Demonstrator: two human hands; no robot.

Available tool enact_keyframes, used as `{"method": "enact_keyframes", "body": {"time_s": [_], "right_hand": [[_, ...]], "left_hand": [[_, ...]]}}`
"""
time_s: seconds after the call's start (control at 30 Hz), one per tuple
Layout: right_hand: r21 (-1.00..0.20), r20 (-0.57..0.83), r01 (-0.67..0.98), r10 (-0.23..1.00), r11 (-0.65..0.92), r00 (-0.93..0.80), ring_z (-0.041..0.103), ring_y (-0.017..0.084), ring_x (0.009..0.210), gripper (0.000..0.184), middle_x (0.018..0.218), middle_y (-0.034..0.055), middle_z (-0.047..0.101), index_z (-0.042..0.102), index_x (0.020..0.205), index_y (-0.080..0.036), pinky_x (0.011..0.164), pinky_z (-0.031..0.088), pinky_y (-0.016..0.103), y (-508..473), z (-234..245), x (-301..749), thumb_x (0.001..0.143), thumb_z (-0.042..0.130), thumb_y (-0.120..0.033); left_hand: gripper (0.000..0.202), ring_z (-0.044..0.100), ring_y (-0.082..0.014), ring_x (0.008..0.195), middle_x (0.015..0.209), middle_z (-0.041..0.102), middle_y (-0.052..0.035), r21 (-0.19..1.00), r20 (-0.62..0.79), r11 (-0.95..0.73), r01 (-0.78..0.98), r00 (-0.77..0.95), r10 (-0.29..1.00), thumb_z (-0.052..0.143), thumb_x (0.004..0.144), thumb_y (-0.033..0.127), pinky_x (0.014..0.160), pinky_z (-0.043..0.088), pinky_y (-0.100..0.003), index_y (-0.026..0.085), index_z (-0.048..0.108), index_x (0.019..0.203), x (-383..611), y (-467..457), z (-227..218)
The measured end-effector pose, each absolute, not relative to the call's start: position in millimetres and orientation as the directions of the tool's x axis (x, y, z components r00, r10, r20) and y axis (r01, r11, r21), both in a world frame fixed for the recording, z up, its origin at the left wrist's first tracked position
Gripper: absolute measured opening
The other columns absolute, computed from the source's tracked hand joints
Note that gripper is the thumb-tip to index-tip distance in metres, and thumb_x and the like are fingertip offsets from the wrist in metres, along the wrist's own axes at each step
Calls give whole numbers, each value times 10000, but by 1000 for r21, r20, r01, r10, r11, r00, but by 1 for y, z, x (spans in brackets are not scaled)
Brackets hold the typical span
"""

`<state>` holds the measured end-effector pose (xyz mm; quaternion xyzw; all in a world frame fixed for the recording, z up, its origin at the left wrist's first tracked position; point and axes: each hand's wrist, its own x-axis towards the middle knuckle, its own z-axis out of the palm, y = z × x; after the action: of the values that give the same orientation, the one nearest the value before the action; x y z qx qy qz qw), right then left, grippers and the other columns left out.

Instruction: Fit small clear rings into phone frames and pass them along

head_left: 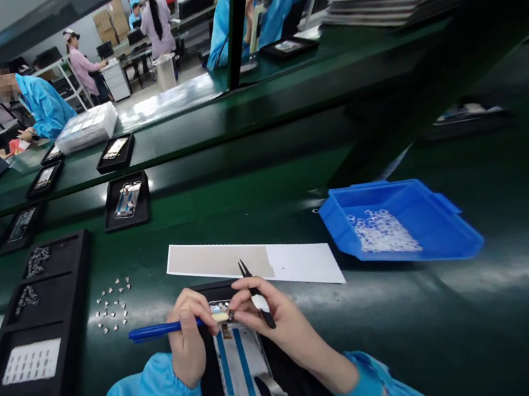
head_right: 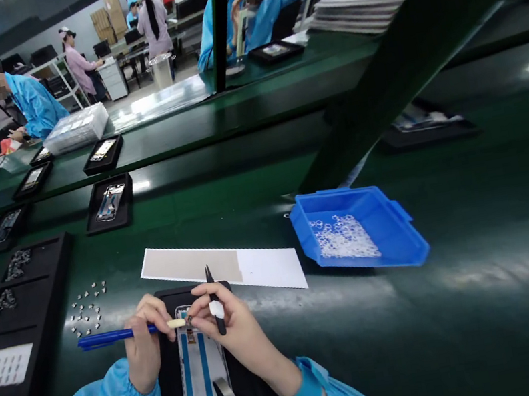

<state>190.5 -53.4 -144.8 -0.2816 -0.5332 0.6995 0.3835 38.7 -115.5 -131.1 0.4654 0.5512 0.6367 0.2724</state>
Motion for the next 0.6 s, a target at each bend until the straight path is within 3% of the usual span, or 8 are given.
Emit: {"method": "enact_keyframes", "body": {"time_s": [0.2, 0.33, 0.43, 0.6], "right_hand": [[-962, -19, -213, 823, -170, -568, 694, 169, 778, 342, 855, 7, 682, 558, 1084, -230, 775, 578, 299, -55, -144, 191, 812, 739, -331], [-941, -67, -245, 838, -234, -541, 699, 171, 772, 357, 875, 11, 692, 553, 1089, -234, 777, 585, 318, -53, -147, 191, 816, 738, -370], [-930, -82, -278, 873, -240, -480, 714, 194, 794, 387, 902, 27, 704, 541, 1071, -234, 803, 590, 352, -52, -149, 190, 799, 753, -411], [-968, 22, -243, 939, -66, -343, 718, 194, 774, 345, 881, 39, 719, 549, 1016, -231, 753, 601, 327, -52, -149, 187, 794, 752, -399]], "left_hand": [[625, 524, -141, 607, 590, 532, -39, 951, 288, -225, 211, -348, 892, 314, 1002, 527, 611, 445, -268, 177, 555, 543, 40, -114, -126], [503, 529, -103, 559, 723, 525, -17, 995, 57, -83, -61, -342, 938, 454, 948, 541, 568, 475, -255, 165, 482, 615, 38, -109, -125], [391, 594, -117, 630, 855, 544, -24, 949, -128, 32, -315, -291, 948, 626, 838, 521, 625, 526, -276, 164, 499, 743, 35, -104, -120], [417, 669, -136, 707, 919, 629, -40, 928, -201, 74, -365, -323, 925, 739, 754, 509, 711, 574, -288, 178, 515, 876, 35, -101, -120]]}}
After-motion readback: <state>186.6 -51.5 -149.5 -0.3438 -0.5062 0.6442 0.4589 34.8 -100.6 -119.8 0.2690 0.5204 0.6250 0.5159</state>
